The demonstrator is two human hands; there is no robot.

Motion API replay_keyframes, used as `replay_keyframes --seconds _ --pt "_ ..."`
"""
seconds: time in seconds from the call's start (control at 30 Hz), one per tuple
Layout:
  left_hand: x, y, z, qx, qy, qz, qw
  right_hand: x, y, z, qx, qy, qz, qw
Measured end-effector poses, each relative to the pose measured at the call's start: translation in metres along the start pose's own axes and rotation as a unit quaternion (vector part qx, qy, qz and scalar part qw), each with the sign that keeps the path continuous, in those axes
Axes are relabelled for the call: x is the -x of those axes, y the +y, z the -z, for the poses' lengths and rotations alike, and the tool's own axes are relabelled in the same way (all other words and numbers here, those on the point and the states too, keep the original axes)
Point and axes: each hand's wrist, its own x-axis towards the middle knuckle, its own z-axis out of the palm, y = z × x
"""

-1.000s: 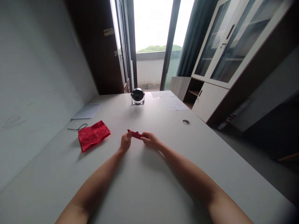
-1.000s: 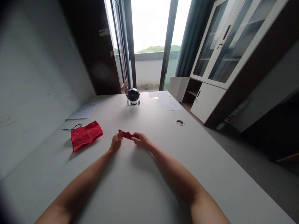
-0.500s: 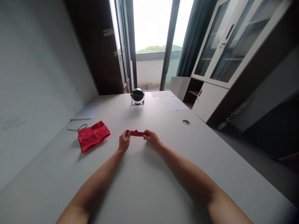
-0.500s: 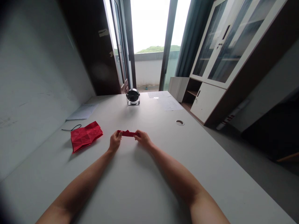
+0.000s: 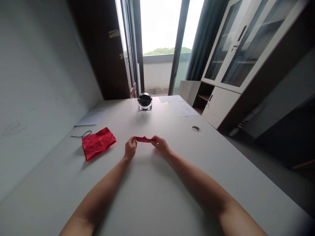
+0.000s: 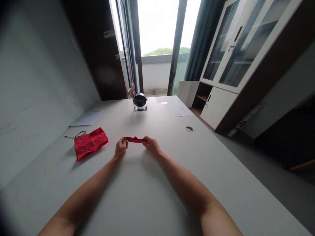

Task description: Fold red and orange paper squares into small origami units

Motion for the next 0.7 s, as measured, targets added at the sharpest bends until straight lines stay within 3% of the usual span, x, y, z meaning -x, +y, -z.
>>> replay_keyframes --seconds 0.27,0.7 --pt "0.0 -0.001 -0.001 0.031 -0.011 -0.002 0.999 0.0 -0.001 0.003 0.071 0.009 0.035 0.997" --pt "-0.006 -0.014 -0.001 0.059 0.023 0.02 0.998 -0.003 0.007 0.01 0.144 0.0 0.081 0.986"
